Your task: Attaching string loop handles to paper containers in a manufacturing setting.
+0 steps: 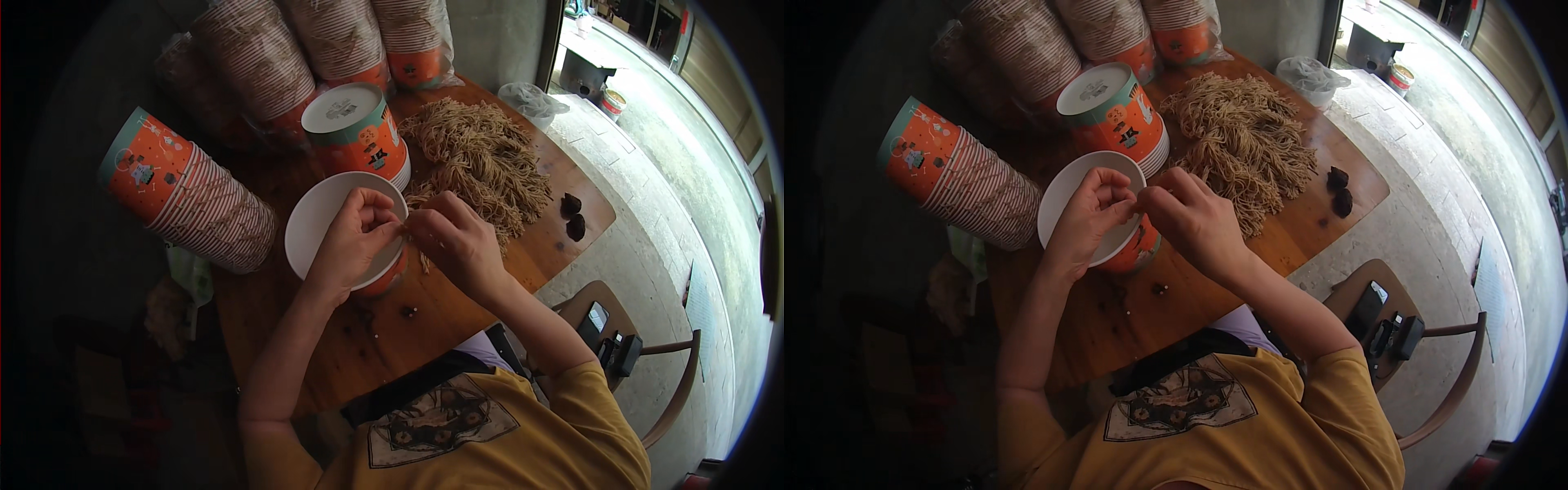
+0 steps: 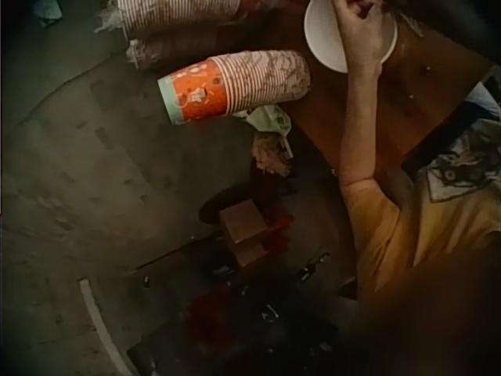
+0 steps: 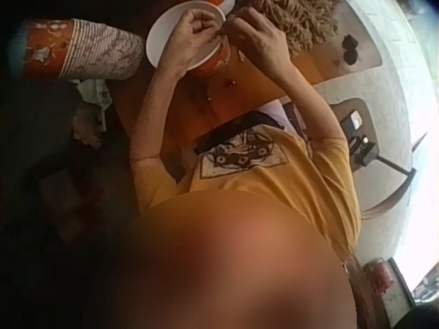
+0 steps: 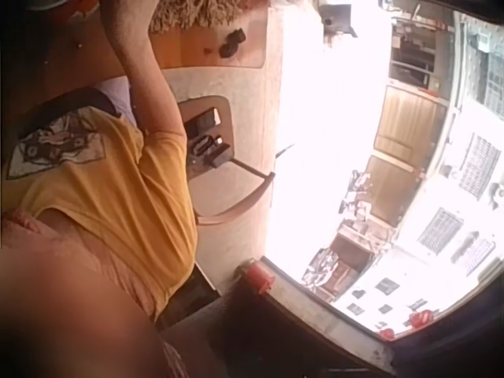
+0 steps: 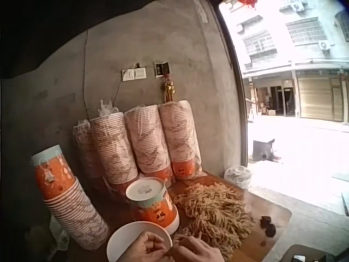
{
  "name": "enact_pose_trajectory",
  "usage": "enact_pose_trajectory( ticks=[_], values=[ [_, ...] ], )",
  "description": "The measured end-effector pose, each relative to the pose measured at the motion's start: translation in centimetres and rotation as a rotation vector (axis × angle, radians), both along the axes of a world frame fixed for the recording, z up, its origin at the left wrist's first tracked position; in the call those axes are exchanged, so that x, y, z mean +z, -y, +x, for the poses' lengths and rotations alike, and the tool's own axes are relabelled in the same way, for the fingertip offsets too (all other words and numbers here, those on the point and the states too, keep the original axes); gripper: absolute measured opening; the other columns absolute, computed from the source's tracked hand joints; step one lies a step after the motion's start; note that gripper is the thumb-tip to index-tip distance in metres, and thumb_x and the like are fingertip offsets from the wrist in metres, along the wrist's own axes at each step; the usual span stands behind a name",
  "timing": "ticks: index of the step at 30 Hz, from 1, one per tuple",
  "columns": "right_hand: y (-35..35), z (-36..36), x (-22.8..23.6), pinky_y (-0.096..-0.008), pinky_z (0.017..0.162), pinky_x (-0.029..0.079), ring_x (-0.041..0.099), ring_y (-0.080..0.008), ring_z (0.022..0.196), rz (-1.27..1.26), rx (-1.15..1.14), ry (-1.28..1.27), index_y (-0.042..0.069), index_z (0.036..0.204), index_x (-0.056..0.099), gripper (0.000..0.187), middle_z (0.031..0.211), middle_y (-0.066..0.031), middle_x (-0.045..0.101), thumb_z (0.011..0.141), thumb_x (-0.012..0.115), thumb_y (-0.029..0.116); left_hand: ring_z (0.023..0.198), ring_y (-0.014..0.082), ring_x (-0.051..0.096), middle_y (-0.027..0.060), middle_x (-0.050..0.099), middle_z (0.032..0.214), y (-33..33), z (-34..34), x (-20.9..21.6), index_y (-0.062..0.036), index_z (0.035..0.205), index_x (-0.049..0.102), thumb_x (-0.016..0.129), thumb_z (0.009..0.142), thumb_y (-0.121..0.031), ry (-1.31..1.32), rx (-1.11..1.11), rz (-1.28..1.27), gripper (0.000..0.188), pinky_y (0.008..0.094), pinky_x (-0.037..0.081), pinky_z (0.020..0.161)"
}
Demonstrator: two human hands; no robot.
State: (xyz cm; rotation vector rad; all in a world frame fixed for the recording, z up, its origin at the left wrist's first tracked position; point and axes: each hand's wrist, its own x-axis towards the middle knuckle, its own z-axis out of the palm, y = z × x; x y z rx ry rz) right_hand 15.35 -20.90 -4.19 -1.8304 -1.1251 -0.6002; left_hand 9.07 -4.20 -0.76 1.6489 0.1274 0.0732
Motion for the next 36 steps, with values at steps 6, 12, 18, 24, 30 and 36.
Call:
enact_pose_trajectory(
  ticks=[6, 12, 18, 24, 30, 36],
  values=[
    [0.6, 0.4, 0.9, -0.0283, 0.056, 0.051, 0.055, -0.0168, 0.083, -0.237, -0.031, 0.337, 0.012, 0.095, 0.059, 0.021, 0.089, -0.001, 0.05, 0.074, 0.061, 0.013, 0.084, 0.0093, 0.056, 0.0054, 0.059, 0.092, -0.2, 0.1, -0.3, -0.0027, 0.112, 0.04, 0.057, 0.09, 0.0, -0.014, 0.003, -0.054, 0.028, 0.0233, 0.048, 0.076],
    [0.2, 1.2, 1.3, -0.0272, 0.056, 0.051, 0.055, -0.0169, 0.082, -0.262, 0.017, 0.497, 0.008, 0.091, 0.057, 0.019, 0.087, -0.0028, 0.049, 0.072, 0.059, 0.012, 0.082, 0.0098, 0.056, 0.0059, 0.059, 0.091, -0.1, 0.0, -0.3, -0.0042, 0.115, 0.037, 0.056, 0.09, 0.0, -0.032, 0.015, -0.104, 0.031, 0.0231, 0.048, 0.075],
    [-0.4, 1.5, 1.1, -0.0342, 0.052, 0.05, 0.056, -0.0213, 0.069, -0.241, 0.071, 0.242, 0.005, 0.097, 0.056, 0.029, 0.081, -0.0063, 0.048, 0.071, 0.068, 0.011, 0.084, 0.0101, 0.056, 0.0059, 0.059, 0.092, 0.5, -0.1, -0.2, -0.0058, 0.116, 0.037, 0.056, 0.089, 0.0, 0.007, 0.014, -0.039, 0.034, 0.0241, 0.047, 0.077],
    [-0.5, 3.5, 1.8, -0.0208, 0.054, 0.04, 0.052, -0.0061, 0.064, -0.264, 0.385, -0.993, 0.002, 0.093, 0.06, 0.021, 0.076, 0.004, 0.056, 0.085, 0.06, 0.021, 0.081, 0.0123, 0.057, 0.0064, 0.058, 0.087, 0.6, 0.2, -1.0, -0.0042, 0.115, 0.035, 0.056, 0.087, -0.001, 0.16, -0.006, 0.245, 0.035, 0.0273, 0.047, 0.073],
    [0.4, 3.0, 1.5, -0.0194, 0.057, 0.04, 0.051, -0.0043, 0.065, -0.067, 0.477, -1.142, 0.004, 0.096, 0.06, 0.018, 0.08, 0.0047, 0.055, 0.091, 0.057, 0.021, 0.084, 0.0109, 0.056, 0.0058, 0.058, 0.089, 0.4, 0.3, -1.0, -0.0037, 0.114, 0.036, 0.055, 0.088, 0.001, 0.119, -0.006, 0.196, 0.033, 0.0255, 0.046, 0.078],
    [0.5, 1.7, 1.7, -0.023, 0.061, 0.043, 0.05, -0.0056, 0.069, -0.157, 0.233, -0.325, 0.001, 0.092, 0.059, 0.019, 0.083, 0.0035, 0.057, 0.09, 0.06, 0.02, 0.088, 0.0093, 0.055, 0.0054, 0.058, 0.093, 0.4, 0.2, -0.7, -0.0047, 0.116, 0.037, 0.053, 0.089, 0.002, 0.093, -0.01, 0.196, 0.032, 0.0241, 0.045, 0.082]
  ],
)
